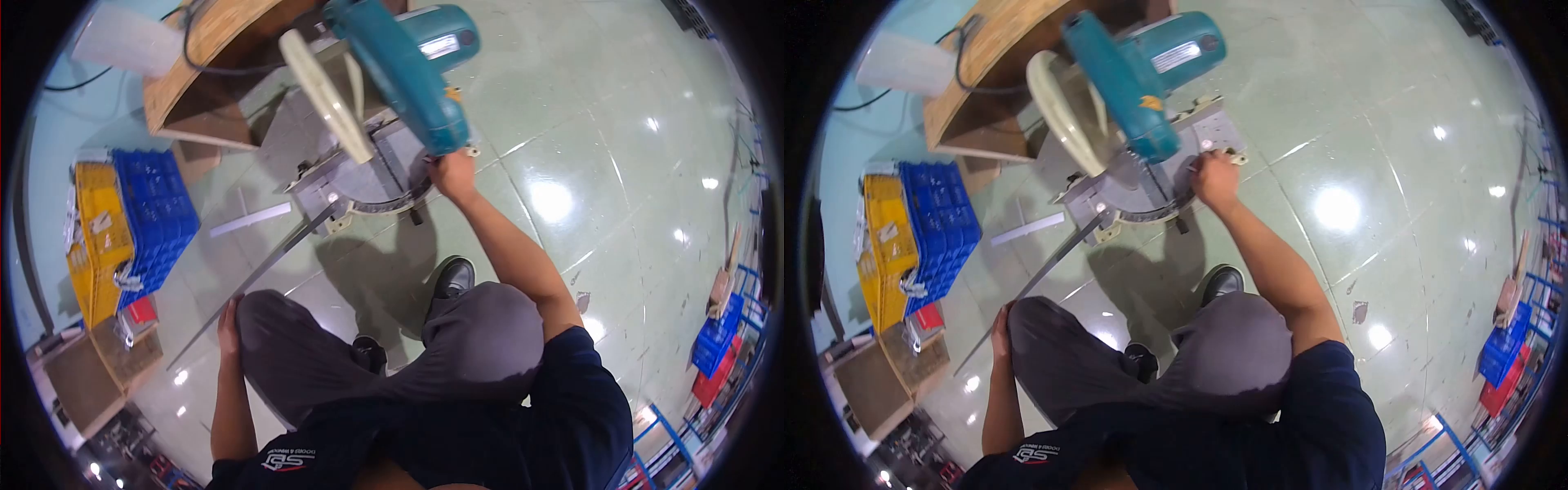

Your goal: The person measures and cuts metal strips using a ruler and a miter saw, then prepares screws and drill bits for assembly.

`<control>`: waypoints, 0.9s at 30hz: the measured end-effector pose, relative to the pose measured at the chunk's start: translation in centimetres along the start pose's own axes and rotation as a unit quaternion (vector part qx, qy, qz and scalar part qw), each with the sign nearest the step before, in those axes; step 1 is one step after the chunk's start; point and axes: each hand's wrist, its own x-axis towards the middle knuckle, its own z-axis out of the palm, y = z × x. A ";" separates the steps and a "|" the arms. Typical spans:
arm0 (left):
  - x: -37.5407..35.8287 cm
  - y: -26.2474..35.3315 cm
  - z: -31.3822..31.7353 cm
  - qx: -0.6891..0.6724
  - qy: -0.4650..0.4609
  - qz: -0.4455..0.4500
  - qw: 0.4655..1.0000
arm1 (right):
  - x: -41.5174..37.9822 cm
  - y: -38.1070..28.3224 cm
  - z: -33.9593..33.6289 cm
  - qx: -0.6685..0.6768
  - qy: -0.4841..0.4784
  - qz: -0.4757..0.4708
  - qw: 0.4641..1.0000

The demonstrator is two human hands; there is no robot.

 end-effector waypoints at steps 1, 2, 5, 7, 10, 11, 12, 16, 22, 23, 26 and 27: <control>0.4 -1.0 -0.4 -0.008 -0.011 0.007 1.000 | -0.2 -0.8 -0.9 -0.037 -0.016 -0.002 0.999; 1.1 -1.3 -0.2 -0.017 -0.020 0.013 1.000 | -0.2 -0.8 -1.1 -0.043 -0.017 0.001 0.999; 0.9 -0.2 0.4 -0.016 -0.022 -0.003 1.000 | -0.4 -1.2 -1.0 -0.030 -0.041 0.006 0.999; 0.0 1.5 0.8 -0.008 -0.014 -0.012 1.000 | -0.3 -1.1 -1.4 0.002 -0.063 0.028 0.998; 0.3 2.2 1.2 0.003 -0.015 -0.014 1.000 | -0.6 -1.4 -1.7 -0.010 -0.032 0.026 0.999; 0.4 2.2 1.2 0.007 -0.018 -0.015 1.000 | -0.9 -1.6 -1.9 -0.011 -0.013 0.028 0.999; 0.2 2.6 1.2 0.026 -0.015 -0.010 1.000 | -1.1 -1.6 -1.8 -0.001 -0.024 0.020 1.000; 0.7 2.2 1.5 0.043 -0.027 -0.002 0.999 | -1.2 -0.4 -0.1 0.013 -0.025 0.006 1.000; 1.9 1.4 1.7 0.034 -0.056 0.012 0.998 | -1.5 0.1 -0.7 0.047 -0.062 0.066 0.995; 1.6 2.2 1.8 0.047 -0.052 0.015 0.997 | -1.6 0.2 -1.1 0.041 -0.073 0.069 0.994; 1.8 1.8 1.8 0.038 -0.044 0.013 0.998 | -1.4 1.4 -0.7 0.111 -0.081 0.098 0.986; 1.8 2.1 1.9 0.041 -0.043 0.012 0.998 | -1.5 1.5 -0.9 0.122 -0.087 0.108 0.983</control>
